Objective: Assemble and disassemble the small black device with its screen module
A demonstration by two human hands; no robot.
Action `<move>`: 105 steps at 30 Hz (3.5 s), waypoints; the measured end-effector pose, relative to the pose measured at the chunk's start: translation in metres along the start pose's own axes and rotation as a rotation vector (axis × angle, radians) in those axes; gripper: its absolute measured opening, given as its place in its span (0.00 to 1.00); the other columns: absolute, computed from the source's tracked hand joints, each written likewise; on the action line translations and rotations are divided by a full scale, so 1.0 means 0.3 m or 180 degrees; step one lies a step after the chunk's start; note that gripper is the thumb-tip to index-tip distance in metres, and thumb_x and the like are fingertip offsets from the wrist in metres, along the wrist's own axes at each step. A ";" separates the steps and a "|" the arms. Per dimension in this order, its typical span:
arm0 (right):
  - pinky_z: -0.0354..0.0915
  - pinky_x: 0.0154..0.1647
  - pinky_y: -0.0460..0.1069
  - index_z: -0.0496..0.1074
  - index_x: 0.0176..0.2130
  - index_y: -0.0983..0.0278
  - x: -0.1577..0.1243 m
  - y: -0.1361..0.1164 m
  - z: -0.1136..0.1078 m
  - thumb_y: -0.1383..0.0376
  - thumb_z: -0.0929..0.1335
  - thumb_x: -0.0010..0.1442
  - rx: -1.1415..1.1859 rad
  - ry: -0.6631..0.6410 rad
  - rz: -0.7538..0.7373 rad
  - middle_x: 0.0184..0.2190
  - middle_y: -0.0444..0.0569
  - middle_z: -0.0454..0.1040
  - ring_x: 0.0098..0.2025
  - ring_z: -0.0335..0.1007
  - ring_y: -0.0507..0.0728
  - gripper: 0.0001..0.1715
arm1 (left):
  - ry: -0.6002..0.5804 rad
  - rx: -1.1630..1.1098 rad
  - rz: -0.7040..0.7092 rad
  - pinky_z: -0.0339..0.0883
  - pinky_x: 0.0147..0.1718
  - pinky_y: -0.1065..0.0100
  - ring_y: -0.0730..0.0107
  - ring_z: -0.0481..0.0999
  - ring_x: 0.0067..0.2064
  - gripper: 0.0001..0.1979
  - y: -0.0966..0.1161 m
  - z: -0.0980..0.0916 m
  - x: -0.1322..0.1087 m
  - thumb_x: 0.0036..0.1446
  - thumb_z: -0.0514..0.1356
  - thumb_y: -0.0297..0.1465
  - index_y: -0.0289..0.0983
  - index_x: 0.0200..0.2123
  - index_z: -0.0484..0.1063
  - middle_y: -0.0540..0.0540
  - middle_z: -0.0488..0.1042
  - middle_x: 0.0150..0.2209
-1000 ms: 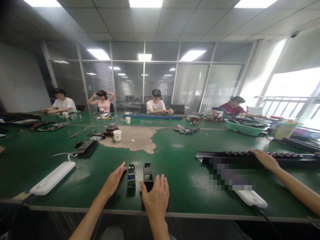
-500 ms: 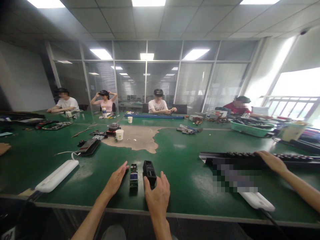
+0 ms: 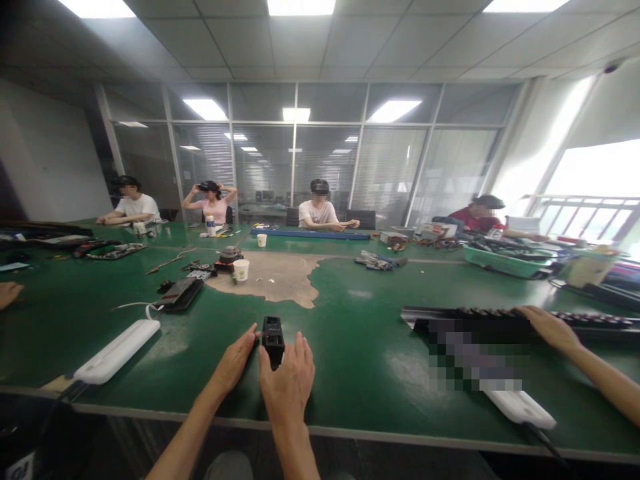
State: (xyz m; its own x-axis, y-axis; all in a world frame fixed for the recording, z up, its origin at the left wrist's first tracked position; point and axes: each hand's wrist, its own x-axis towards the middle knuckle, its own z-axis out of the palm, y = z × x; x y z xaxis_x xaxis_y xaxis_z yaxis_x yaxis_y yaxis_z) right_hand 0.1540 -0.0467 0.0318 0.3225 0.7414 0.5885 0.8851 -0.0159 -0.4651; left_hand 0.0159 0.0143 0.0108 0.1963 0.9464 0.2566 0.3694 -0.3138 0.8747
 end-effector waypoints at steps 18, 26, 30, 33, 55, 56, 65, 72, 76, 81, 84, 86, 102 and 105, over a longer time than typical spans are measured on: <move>0.53 0.56 0.60 0.71 0.48 0.67 -0.095 0.037 0.021 0.47 0.64 0.55 -0.0292 -0.0304 0.0013 0.59 0.63 0.61 0.62 0.53 0.69 0.32 | -0.0070 0.0239 0.0094 0.51 0.63 0.61 0.64 0.60 0.63 0.31 0.013 -0.001 -0.005 0.64 0.40 0.50 0.38 0.60 0.61 0.44 0.65 0.60; 0.55 0.55 0.61 0.72 0.48 0.66 -0.067 0.025 0.029 0.47 0.63 0.56 -0.0194 -0.0418 -0.0025 0.59 0.63 0.61 0.61 0.54 0.69 0.31 | -0.0117 0.0425 0.0089 0.47 0.64 0.60 0.63 0.58 0.64 0.32 0.012 0.001 -0.002 0.64 0.39 0.50 0.37 0.62 0.58 0.43 0.64 0.61; 0.56 0.54 0.61 0.73 0.46 0.66 -0.058 0.014 0.029 0.49 0.64 0.56 -0.0135 -0.0408 0.0007 0.58 0.63 0.62 0.60 0.55 0.69 0.28 | -0.0166 0.0553 0.0105 0.43 0.65 0.58 0.62 0.58 0.64 0.32 0.007 0.004 0.003 0.64 0.39 0.50 0.36 0.63 0.56 0.42 0.63 0.61; 0.56 0.55 0.61 0.74 0.45 0.66 -0.059 0.014 0.034 0.49 0.64 0.56 -0.0082 -0.0386 -0.0009 0.58 0.62 0.63 0.61 0.55 0.69 0.27 | -0.0081 0.0447 0.0113 0.46 0.64 0.60 0.62 0.58 0.64 0.33 0.002 0.003 0.002 0.64 0.40 0.50 0.35 0.62 0.57 0.42 0.61 0.62; 0.56 0.56 0.58 0.73 0.45 0.70 0.037 0.208 -0.007 0.45 0.64 0.57 0.0313 0.0239 0.0067 0.54 0.65 0.67 0.57 0.60 0.66 0.33 | 0.0103 0.0049 0.0271 0.48 0.64 0.60 0.65 0.60 0.63 0.24 -0.014 -0.001 0.005 0.60 0.47 0.33 0.36 0.58 0.64 0.46 0.64 0.60; 0.56 0.56 0.58 0.73 0.46 0.70 0.031 0.224 -0.003 0.45 0.63 0.57 0.0250 0.0227 0.0090 0.54 0.65 0.67 0.57 0.60 0.66 0.33 | 0.0102 0.0064 0.0313 0.49 0.64 0.61 0.66 0.61 0.62 0.24 -0.011 -0.003 0.007 0.60 0.46 0.32 0.36 0.57 0.66 0.47 0.65 0.60; 0.55 0.55 0.58 0.73 0.45 0.71 -0.002 0.256 0.011 0.46 0.64 0.56 -0.0239 -0.0005 0.0179 0.55 0.66 0.66 0.57 0.59 0.67 0.33 | 0.0206 0.0099 0.0241 0.50 0.63 0.62 0.66 0.62 0.62 0.25 -0.011 0.003 0.006 0.63 0.45 0.39 0.37 0.60 0.62 0.46 0.66 0.59; 0.53 0.58 0.58 0.73 0.46 0.74 -0.018 0.278 0.026 0.48 0.65 0.55 -0.0399 -0.0062 0.0125 0.55 0.69 0.65 0.58 0.58 0.68 0.34 | 0.0159 0.0244 0.0061 0.47 0.64 0.61 0.64 0.58 0.64 0.30 -0.025 0.018 0.007 0.64 0.43 0.46 0.35 0.63 0.55 0.42 0.60 0.62; 0.51 0.59 0.59 0.68 0.51 0.79 -0.026 0.283 0.033 0.44 0.65 0.53 -0.0425 0.0111 0.0105 0.55 0.72 0.63 0.59 0.56 0.70 0.44 | 0.0138 0.0267 0.0020 0.46 0.64 0.61 0.63 0.57 0.64 0.32 -0.025 0.019 0.007 0.64 0.44 0.48 0.35 0.63 0.56 0.43 0.59 0.63; 0.51 0.59 0.59 0.68 0.51 0.78 -0.029 0.279 0.026 0.41 0.65 0.53 -0.0400 0.0149 0.0077 0.55 0.71 0.63 0.60 0.55 0.70 0.45 | 0.0135 0.0221 -0.0035 0.47 0.64 0.61 0.63 0.57 0.64 0.32 -0.019 0.016 0.006 0.63 0.44 0.50 0.36 0.63 0.56 0.43 0.59 0.63; 0.52 0.58 0.59 0.72 0.47 0.75 -0.028 0.275 0.016 0.43 0.65 0.53 -0.0379 0.0076 0.0098 0.55 0.69 0.64 0.59 0.56 0.70 0.40 | 0.0146 0.0170 -0.0040 0.47 0.64 0.61 0.63 0.57 0.64 0.32 -0.017 0.015 0.005 0.63 0.44 0.50 0.36 0.63 0.56 0.43 0.59 0.63; 0.53 0.58 0.59 0.73 0.45 0.73 -0.025 0.269 0.010 0.44 0.65 0.54 -0.0336 0.0050 0.0128 0.55 0.68 0.64 0.59 0.57 0.69 0.36 | 0.0158 0.0134 -0.0039 0.47 0.64 0.60 0.63 0.57 0.64 0.33 -0.016 0.015 0.005 0.63 0.44 0.50 0.36 0.63 0.56 0.42 0.60 0.62; 0.55 0.57 0.58 0.74 0.42 0.69 0.001 0.024 -0.005 0.48 0.63 0.58 0.0349 0.0062 0.0015 0.57 0.63 0.64 0.59 0.58 0.65 0.29 | 0.0232 0.0040 -0.0073 0.46 0.64 0.61 0.63 0.56 0.65 0.34 -0.020 0.013 0.011 0.62 0.43 0.52 0.35 0.62 0.58 0.42 0.58 0.63; 0.55 0.57 0.59 0.74 0.41 0.68 -0.004 0.006 0.007 0.48 0.63 0.57 0.0268 0.0043 0.0012 0.57 0.63 0.64 0.59 0.57 0.66 0.28 | 0.0217 0.0002 -0.0092 0.46 0.64 0.61 0.63 0.56 0.65 0.34 -0.024 0.014 0.012 0.62 0.44 0.52 0.35 0.62 0.58 0.42 0.58 0.63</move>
State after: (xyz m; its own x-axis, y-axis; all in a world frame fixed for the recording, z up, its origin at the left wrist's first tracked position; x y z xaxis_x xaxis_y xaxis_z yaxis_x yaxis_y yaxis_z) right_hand 0.1545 -0.0463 0.0289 0.3307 0.7324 0.5953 0.8528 0.0383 -0.5208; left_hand 0.0178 0.0197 0.0036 0.1232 0.9581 0.2586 0.3747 -0.2863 0.8819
